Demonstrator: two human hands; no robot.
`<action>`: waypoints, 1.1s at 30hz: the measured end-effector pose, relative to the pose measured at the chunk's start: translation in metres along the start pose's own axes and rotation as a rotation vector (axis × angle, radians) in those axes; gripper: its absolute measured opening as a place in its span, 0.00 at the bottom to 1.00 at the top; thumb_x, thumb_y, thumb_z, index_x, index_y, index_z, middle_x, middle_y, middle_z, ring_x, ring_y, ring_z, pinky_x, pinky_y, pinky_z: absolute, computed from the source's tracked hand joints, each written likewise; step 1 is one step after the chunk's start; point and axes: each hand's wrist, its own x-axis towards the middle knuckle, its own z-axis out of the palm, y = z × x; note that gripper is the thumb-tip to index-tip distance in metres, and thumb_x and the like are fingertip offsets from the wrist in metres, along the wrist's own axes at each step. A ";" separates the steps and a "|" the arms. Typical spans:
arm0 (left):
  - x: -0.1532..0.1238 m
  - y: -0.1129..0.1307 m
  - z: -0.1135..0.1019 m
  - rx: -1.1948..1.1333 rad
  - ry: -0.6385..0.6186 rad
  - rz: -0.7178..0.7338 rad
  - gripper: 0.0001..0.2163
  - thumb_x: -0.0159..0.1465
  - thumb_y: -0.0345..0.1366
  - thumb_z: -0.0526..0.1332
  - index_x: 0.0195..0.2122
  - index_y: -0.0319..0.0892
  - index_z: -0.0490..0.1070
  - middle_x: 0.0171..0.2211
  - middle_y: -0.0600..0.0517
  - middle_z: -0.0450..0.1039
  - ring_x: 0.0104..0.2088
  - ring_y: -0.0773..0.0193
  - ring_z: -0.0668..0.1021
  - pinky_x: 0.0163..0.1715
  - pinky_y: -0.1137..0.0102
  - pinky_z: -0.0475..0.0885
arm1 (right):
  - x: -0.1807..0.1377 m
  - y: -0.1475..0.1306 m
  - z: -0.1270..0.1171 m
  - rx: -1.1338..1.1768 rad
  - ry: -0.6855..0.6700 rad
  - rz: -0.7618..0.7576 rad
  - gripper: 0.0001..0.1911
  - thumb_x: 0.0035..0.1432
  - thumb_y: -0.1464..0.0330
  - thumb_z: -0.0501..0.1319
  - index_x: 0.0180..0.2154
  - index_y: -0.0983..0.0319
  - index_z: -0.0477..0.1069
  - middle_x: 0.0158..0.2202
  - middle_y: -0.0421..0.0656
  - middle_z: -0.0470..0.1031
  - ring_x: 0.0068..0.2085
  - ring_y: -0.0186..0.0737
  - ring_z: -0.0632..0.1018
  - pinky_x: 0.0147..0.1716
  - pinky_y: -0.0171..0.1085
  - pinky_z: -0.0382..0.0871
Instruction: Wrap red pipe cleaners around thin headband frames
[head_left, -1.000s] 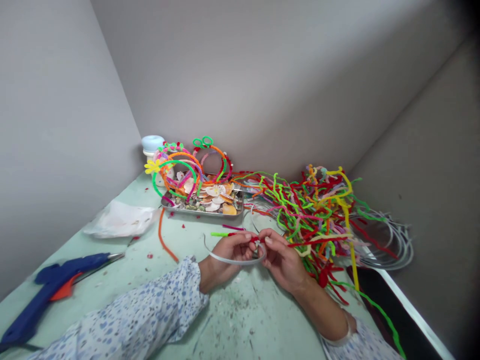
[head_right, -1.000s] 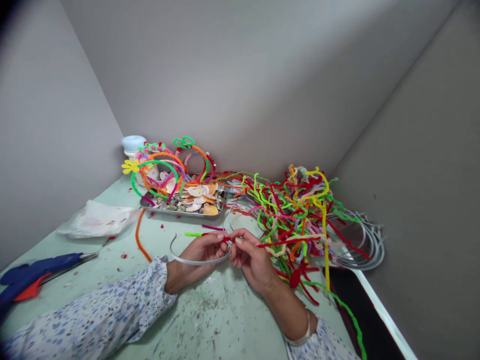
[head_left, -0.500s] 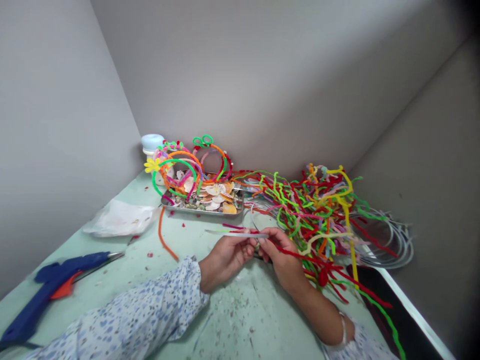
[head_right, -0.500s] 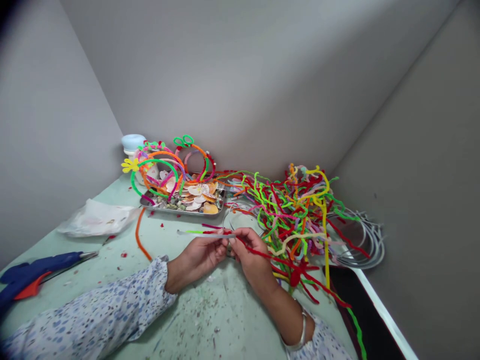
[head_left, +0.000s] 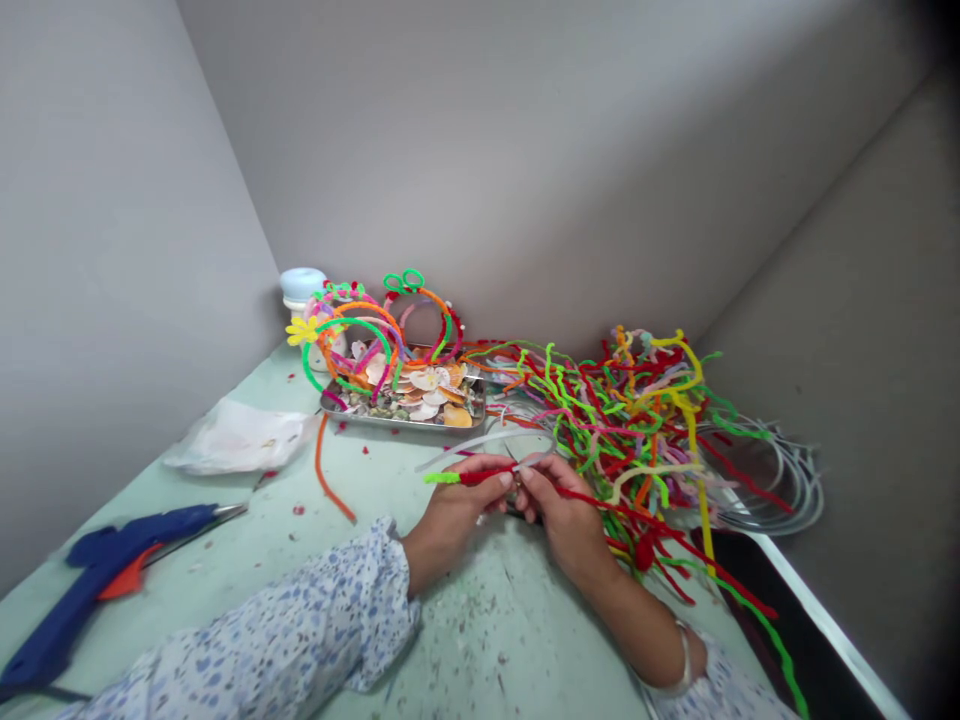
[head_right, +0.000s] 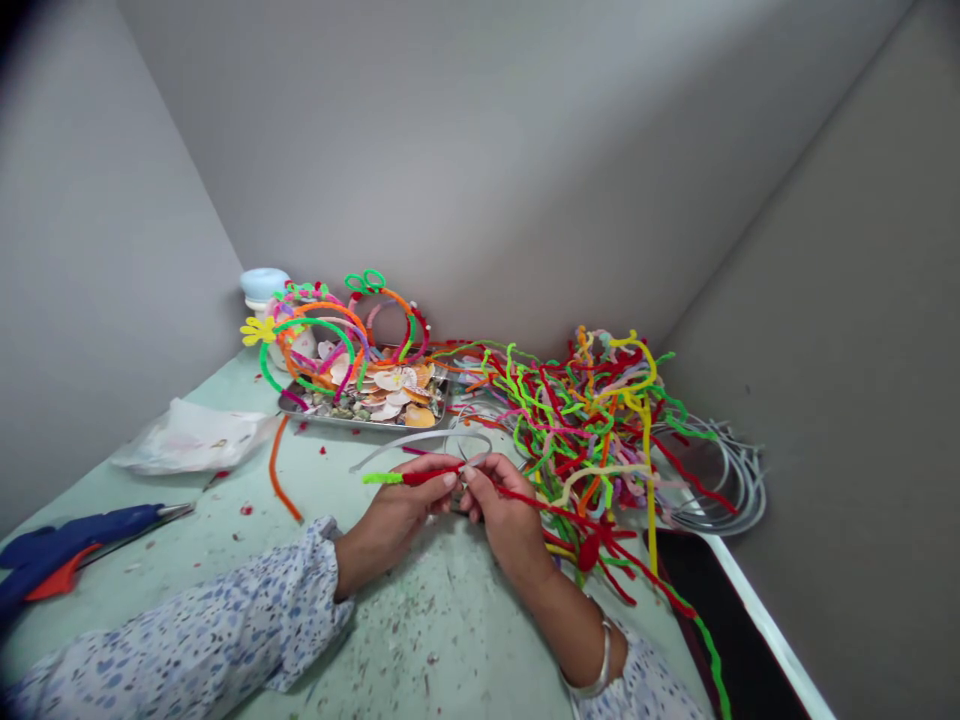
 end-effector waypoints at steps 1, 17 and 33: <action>0.000 -0.001 -0.001 0.016 0.005 0.004 0.13 0.56 0.36 0.67 0.41 0.36 0.75 0.29 0.49 0.75 0.27 0.69 0.74 0.29 0.73 0.65 | 0.000 0.001 0.000 -0.002 -0.001 0.001 0.10 0.57 0.61 0.62 0.30 0.61 0.68 0.19 0.35 0.70 0.21 0.31 0.68 0.21 0.30 0.61; 0.004 -0.003 0.001 -0.114 0.006 0.001 0.12 0.53 0.40 0.68 0.32 0.35 0.75 0.24 0.50 0.74 0.24 0.67 0.73 0.27 0.72 0.65 | 0.002 0.005 0.000 0.006 0.010 0.024 0.08 0.56 0.62 0.63 0.34 0.60 0.71 0.20 0.35 0.71 0.21 0.30 0.68 0.20 0.29 0.61; 0.009 0.001 -0.001 -0.317 0.116 -0.094 0.05 0.52 0.27 0.64 0.31 0.33 0.75 0.21 0.53 0.70 0.21 0.73 0.70 0.22 0.78 0.63 | 0.005 0.018 -0.007 0.039 -0.039 0.054 0.10 0.57 0.64 0.63 0.41 0.61 0.74 0.21 0.36 0.72 0.22 0.30 0.67 0.21 0.29 0.59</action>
